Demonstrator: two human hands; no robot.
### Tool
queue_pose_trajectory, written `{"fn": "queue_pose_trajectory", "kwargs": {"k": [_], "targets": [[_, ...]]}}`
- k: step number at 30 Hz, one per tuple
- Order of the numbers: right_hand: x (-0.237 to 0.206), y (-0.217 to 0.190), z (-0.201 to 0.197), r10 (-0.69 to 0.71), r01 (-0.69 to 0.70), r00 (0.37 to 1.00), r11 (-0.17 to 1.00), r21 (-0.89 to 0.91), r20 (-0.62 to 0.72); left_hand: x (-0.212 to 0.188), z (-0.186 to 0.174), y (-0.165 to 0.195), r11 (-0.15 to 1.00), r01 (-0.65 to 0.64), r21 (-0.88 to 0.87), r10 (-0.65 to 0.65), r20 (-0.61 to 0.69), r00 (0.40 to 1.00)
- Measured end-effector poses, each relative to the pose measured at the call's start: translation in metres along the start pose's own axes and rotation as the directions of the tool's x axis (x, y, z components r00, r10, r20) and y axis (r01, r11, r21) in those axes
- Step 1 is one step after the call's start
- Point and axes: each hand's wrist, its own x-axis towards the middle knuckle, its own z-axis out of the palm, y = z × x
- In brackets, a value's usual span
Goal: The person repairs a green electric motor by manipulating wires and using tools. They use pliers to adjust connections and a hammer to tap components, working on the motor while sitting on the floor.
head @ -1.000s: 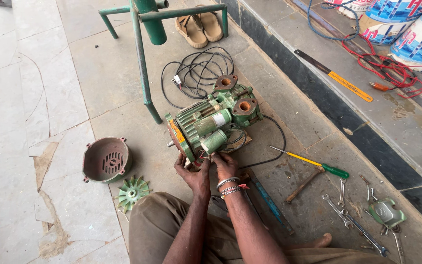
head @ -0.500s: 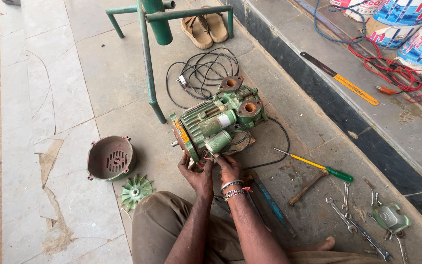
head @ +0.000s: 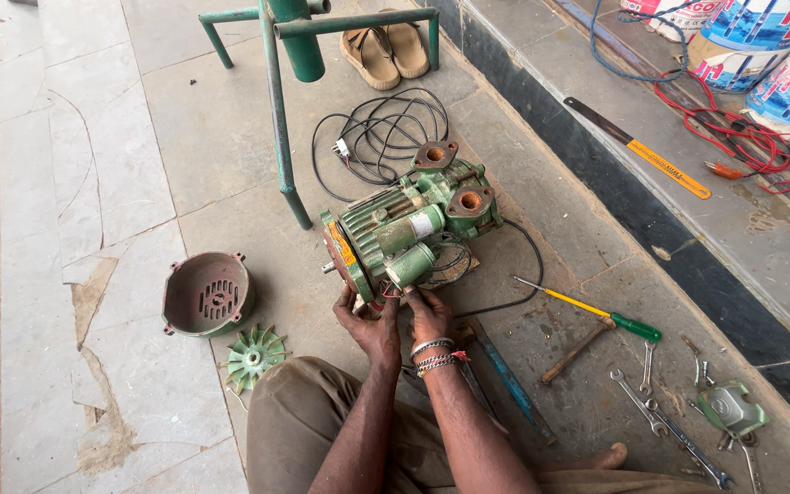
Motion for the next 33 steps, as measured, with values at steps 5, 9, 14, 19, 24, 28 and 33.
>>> {"fn": "queue_pose_trajectory", "kwargs": {"k": [5, 9, 14, 19, 24, 28, 33], "targets": [[-0.001, -0.003, 0.002, 0.003, -0.003, 1.000, 1.000, -0.008, 0.018, 0.001, -0.001, -0.004, 0.998, -0.049, 0.036, 0.048, 0.011, 0.999], [-0.003, -0.006, 0.002, 0.005, -0.005, 1.000, 1.000, -0.021, 0.015, -0.001, -0.003, -0.011, 0.999, -0.031, -0.041, 0.032, 0.022, 0.999], [-0.006, -0.011, -0.003, 0.074, -0.079, 0.993, 0.996, 0.051, 0.094, 0.000, -0.007, -0.021, 0.976, -0.010, -0.219, 0.020, 0.046, 0.999], [-0.008, -0.018, -0.014, 0.095, -0.101, 0.982, 0.994, 0.034, 0.161, 0.001, -0.007, -0.022, 0.980, -0.045, -0.192, 0.059, 0.064, 0.996], [-0.007, -0.026, -0.027, 0.111, -0.127, 0.969, 0.990, 0.059, 0.221, -0.002, -0.006, -0.012, 0.982, 0.022, -0.189, -0.005, 0.092, 0.996], [-0.006, -0.031, -0.038, 0.112, -0.133, 0.970, 0.988, 0.084, 0.215, -0.004, -0.005, -0.004, 0.992, 0.004, -0.129, 0.009, 0.098, 0.995], [-0.009, -0.034, -0.051, 0.132, -0.158, 0.960, 0.984, 0.085, 0.248, -0.002, -0.004, -0.003, 0.988, 0.015, -0.157, -0.001, 0.089, 0.996]]}}
